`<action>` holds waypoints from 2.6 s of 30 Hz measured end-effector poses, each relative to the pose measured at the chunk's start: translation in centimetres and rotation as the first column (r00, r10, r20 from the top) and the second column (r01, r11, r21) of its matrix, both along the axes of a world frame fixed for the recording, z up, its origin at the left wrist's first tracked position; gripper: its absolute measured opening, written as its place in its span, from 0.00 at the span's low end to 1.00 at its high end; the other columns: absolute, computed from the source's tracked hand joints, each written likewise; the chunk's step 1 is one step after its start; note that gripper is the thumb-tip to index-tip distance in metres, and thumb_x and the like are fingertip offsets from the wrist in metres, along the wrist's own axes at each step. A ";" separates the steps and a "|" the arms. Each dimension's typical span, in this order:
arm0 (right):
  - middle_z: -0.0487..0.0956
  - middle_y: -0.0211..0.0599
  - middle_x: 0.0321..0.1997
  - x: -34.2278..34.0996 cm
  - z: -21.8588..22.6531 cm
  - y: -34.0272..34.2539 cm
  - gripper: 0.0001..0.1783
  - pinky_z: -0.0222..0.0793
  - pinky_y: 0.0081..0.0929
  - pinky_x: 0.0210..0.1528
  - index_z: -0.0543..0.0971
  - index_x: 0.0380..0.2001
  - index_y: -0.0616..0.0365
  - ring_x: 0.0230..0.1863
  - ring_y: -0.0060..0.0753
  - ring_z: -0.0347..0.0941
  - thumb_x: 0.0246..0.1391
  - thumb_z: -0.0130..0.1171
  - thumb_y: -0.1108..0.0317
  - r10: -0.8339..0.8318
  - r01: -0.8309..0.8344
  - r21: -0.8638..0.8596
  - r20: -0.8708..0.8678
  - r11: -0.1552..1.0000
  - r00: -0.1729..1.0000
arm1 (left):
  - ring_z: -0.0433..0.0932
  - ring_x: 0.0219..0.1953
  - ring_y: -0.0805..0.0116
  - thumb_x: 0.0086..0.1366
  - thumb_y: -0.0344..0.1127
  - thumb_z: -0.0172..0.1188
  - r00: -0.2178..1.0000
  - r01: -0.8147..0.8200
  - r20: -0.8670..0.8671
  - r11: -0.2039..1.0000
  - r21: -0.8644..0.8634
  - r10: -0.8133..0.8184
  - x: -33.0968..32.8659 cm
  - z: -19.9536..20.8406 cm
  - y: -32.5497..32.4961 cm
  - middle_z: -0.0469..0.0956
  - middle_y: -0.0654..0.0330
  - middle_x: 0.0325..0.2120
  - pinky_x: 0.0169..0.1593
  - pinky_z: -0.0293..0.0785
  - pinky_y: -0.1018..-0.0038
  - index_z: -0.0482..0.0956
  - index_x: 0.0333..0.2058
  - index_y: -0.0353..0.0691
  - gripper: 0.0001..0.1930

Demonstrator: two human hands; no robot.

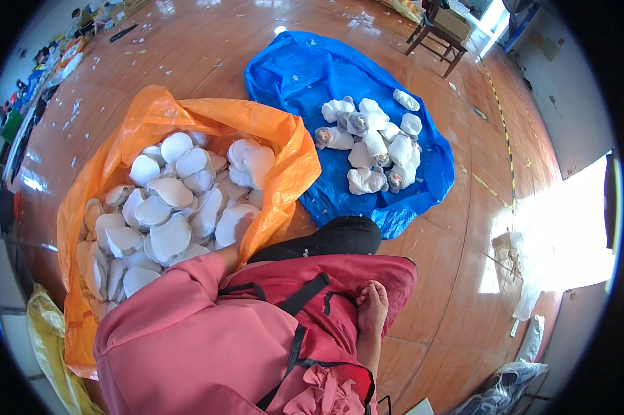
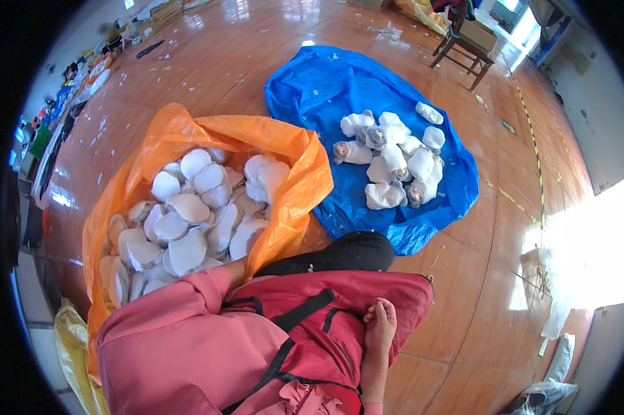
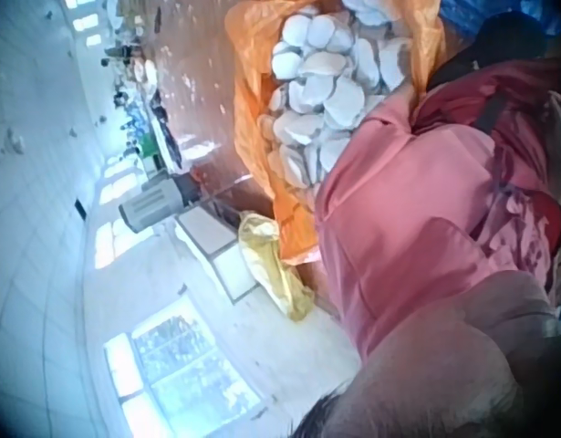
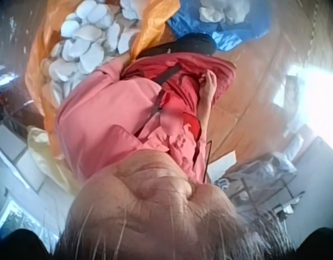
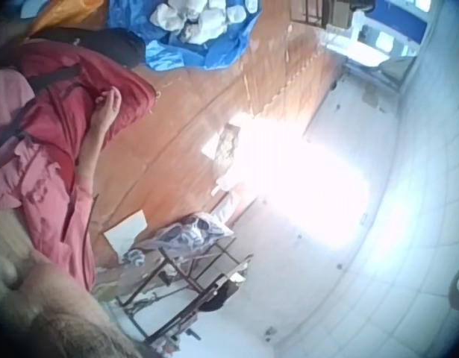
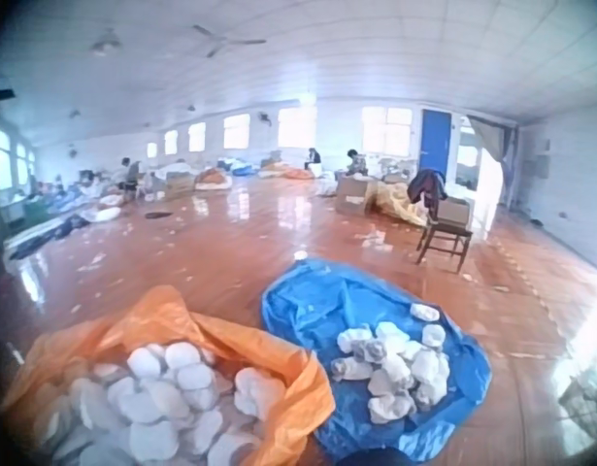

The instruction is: The person sits on the floor and repeatedly stuffs white material into small fabric toy bodies, then ties them closed. The person handles each toy one at a time, filling it and securing the opening before moving to the next.

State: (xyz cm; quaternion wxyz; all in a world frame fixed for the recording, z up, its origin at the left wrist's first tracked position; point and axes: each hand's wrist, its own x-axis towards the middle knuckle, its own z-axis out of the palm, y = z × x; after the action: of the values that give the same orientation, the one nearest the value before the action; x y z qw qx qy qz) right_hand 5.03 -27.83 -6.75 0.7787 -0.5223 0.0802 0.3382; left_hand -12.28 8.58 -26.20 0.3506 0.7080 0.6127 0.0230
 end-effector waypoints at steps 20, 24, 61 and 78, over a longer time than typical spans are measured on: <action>0.76 0.29 0.30 -0.1 -0.5 -0.4 0.06 0.70 0.17 0.29 0.76 0.43 0.56 0.28 0.19 0.71 0.65 0.53 0.72 -0.027 0.028 0.068 -0.023 0.997 0.999 | 0.68 0.61 0.59 0.64 0.53 0.52 0.890 0.382 -0.321 0.914 0.135 -0.324 0.0 9.7 -1.1 0.74 0.57 0.52 0.68 0.50 0.51 0.72 0.56 0.49 0.25; 0.76 0.30 0.29 -0.1 -0.6 -0.4 0.06 0.70 0.17 0.28 0.76 0.43 0.56 0.27 0.20 0.71 0.65 0.53 0.71 -0.022 0.025 0.101 -0.031 0.995 0.999 | 0.70 0.58 0.56 0.65 0.51 0.52 0.882 0.358 -0.357 0.930 0.079 -0.309 -1.8 7.7 0.2 0.75 0.54 0.51 0.64 0.55 0.52 0.72 0.56 0.48 0.24; 0.78 0.29 0.31 -0.5 1.2 -0.1 0.07 0.66 0.14 0.31 0.76 0.44 0.56 0.28 0.17 0.69 0.65 0.54 0.70 -0.005 -0.005 0.067 0.151 0.998 0.989 | 0.74 0.56 0.54 0.66 0.36 0.62 0.296 0.499 0.580 0.395 -0.771 0.759 11.3 29.5 -5.5 0.74 0.52 0.54 0.60 0.72 0.56 0.66 0.59 0.38 0.25; 0.75 0.33 0.52 -0.6 5.3 1.3 0.19 0.71 0.21 0.51 0.66 0.60 0.58 0.49 0.21 0.73 0.67 0.47 0.72 -0.032 -0.032 0.191 0.322 0.981 0.946 | 0.71 0.61 0.55 0.70 0.41 0.55 0.647 0.591 0.472 -0.002 -0.807 0.599 10.1 26.0 -12.8 0.71 0.55 0.58 0.64 0.66 0.53 0.62 0.63 0.45 0.26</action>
State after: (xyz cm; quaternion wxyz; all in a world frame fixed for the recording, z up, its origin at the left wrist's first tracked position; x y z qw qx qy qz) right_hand 4.48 -26.55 -1.42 0.8283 -0.4926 -0.0818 0.2541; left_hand -2.23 -4.25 -0.18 0.9575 0.1421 0.2192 -0.1220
